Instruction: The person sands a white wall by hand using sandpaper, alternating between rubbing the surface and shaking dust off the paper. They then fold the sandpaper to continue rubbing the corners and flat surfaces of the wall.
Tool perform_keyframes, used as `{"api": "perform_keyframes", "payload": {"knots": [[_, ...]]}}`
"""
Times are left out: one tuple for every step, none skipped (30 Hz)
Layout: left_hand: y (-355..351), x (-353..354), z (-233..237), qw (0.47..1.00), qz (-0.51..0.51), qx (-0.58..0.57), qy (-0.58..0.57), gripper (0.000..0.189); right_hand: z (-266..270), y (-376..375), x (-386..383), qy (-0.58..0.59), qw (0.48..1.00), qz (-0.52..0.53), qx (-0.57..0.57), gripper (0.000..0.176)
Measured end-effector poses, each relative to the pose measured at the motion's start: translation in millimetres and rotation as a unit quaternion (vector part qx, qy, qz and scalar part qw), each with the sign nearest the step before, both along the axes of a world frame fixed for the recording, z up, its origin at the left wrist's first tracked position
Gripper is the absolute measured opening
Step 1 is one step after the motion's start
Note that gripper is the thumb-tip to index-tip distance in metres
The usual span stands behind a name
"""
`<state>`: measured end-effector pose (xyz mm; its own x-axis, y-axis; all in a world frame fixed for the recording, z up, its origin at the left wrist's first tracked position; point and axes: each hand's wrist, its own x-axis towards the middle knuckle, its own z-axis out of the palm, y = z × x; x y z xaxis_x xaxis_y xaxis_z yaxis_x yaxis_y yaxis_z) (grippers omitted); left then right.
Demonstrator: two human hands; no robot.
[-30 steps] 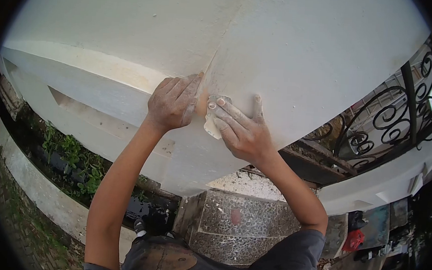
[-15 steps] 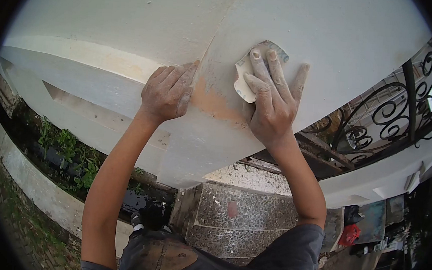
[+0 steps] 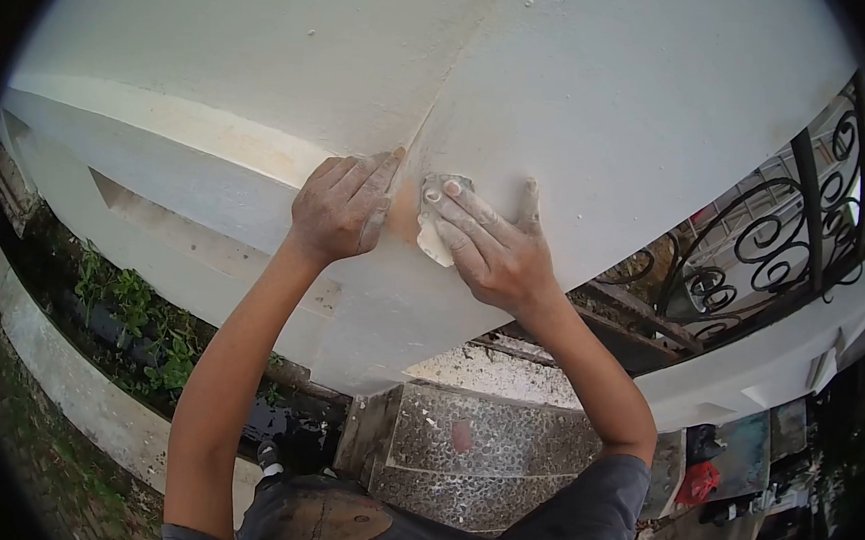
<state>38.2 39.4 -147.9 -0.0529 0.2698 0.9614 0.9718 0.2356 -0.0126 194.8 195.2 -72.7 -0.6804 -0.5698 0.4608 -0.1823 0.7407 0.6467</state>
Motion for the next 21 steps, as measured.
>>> {"api": "perform_keyframes", "payload": {"knots": [[0,-2,0,1.000,0.001,0.003,0.006,0.044,22,-4,-6,0.097,0.995,0.011,-0.038,0.013],[0,-3,-1,1.000,-0.001,0.004,0.009,0.044,22,-14,-8,0.096,0.973,0.006,-0.211,0.013],[2,-2,-3,1.000,-0.006,0.006,0.011,0.044,23,-24,-9,0.112,0.918,0.026,-0.380,0.012],[2,-1,-3,1.000,-0.008,0.004,0.010,0.044,18,-21,-7,0.106,0.950,0.017,-0.292,0.012],[2,-1,-2,1.000,-0.006,0.004,0.012,0.045,13,-18,-8,0.101,0.975,0.014,-0.199,0.012],[0,-1,-1,1.000,-0.003,0.003,0.013,0.045,6,-15,-8,0.094,0.990,0.011,-0.106,0.012],[-1,-1,-1,1.000,-0.005,0.001,0.008,0.045,-12,-17,-3,-0.005,0.996,0.004,-0.092,0.011],[0,-1,-2,1.000,-0.006,-0.002,0.004,0.045,-12,-11,-3,0.001,0.998,0.008,-0.069,0.010],[0,-1,-2,1.000,-0.006,-0.005,0.000,0.045,-4,-7,-3,0.008,0.999,0.013,-0.047,0.009],[-1,-3,-1,1.000,-0.001,-0.001,0.008,0.048,7,-7,-4,0.013,0.999,0.018,-0.026,0.009],[0,-4,-1,1.000,0.002,0.002,0.015,0.051,28,-8,-7,0.084,0.995,0.012,-0.051,0.009],[0,-3,-3,1.000,0.001,0.003,0.019,0.054,24,-8,-7,0.078,0.995,0.011,-0.065,0.010],[1,-2,-5,1.000,0.000,0.002,0.016,0.054,18,-10,-6,0.071,0.994,0.007,-0.078,0.011],[1,-2,-5,1.000,0.001,0.003,0.016,0.054,13,-13,-6,0.066,0.994,0.006,-0.088,0.013],[0,-3,-4,1.000,0.005,0.007,0.020,0.054,8,-15,-8,0.064,0.993,0.007,-0.096,0.014],[0,-3,-4,1.000,0.001,0.006,0.019,0.054,3,-17,-9,0.063,0.992,0.008,-0.105,0.016],[0,-3,-4,1.000,-0.002,0.006,0.019,0.053,-17,-15,-3,-0.023,0.996,-0.006,-0.085,0.015],[-1,-3,-2,1.000,-0.005,0.006,0.018,0.053,-13,-14,-3,-0.009,0.998,-0.005,-0.059,0.013],[-1,-4,-1,1.000,-0.010,0.005,0.013,0.051,-6,-10,-3,0.006,0.999,-0.002,-0.032,0.012],[-2,-3,-1,1.000,-0.016,0.003,0.007,0.048,1,-6,-3,0.020,1.000,-0.001,-0.007,0.011],[-2,-3,-2,1.000,-0.025,-0.001,0.000,0.046,26,-12,-5,0.102,0.994,-0.014,-0.033,0.008]]}}
